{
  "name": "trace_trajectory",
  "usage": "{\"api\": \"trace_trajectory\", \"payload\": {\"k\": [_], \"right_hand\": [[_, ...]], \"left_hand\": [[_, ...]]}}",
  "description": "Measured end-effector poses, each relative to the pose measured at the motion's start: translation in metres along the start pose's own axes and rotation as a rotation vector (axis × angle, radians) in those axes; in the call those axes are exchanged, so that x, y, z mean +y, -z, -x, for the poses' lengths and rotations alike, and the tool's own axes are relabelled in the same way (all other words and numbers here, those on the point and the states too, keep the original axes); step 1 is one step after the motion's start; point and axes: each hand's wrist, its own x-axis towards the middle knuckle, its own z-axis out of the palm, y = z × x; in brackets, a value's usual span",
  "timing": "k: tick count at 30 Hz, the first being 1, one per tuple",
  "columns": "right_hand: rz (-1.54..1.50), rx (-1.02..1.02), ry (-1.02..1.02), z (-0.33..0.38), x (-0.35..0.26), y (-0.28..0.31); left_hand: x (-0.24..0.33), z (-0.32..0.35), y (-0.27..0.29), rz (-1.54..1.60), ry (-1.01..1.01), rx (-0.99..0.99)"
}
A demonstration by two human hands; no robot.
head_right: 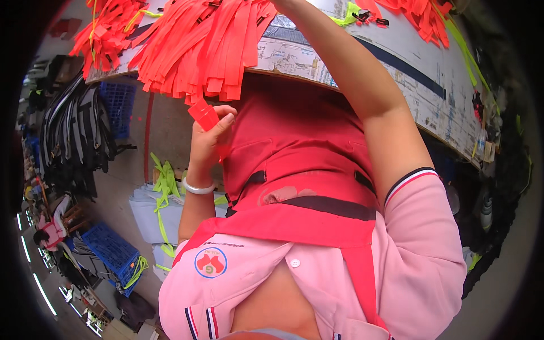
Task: The recorder is attaching black plastic clips to red fabric straps at a manufacturing workstation.
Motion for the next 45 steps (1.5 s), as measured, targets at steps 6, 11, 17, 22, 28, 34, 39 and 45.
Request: {"api": "trace_trajectory", "payload": {"k": [6,11,17,22,28,34,39,45], "right_hand": [[0.145,-0.64,-0.413,0.134,-0.052,0.006],[-0.009,-0.813,-0.314,0.194,-0.081,0.02],[0.002,-0.913,-0.328,0.201,-0.081,0.033],[-0.036,-0.651,-0.308,0.199,-0.07,0.04],[-0.366,-0.633,-0.897,0.206,-0.062,0.056],[-0.162,-0.467,-0.711,0.207,-0.071,0.071],[-0.112,-0.553,-0.62,0.205,-0.079,0.073],[-0.047,-0.651,-0.351,0.209,-0.072,0.074]], "left_hand": [[-0.015,-0.015,0.002,0.238,0.134,-0.044],[-0.018,-0.022,-0.005,0.201,0.237,-0.115],[-0.029,-0.027,-0.014,0.093,0.283,-0.178],[-0.025,-0.026,-0.022,-0.019,0.273,-0.221],[-0.017,-0.029,-0.025,-0.107,0.267,-0.314],[-0.013,-0.037,-0.021,-0.011,0.109,-0.046],[-0.027,-0.054,-0.012,0.144,-0.104,0.095],[0.0,-0.051,-0.014,-0.023,0.037,-0.087]]}}
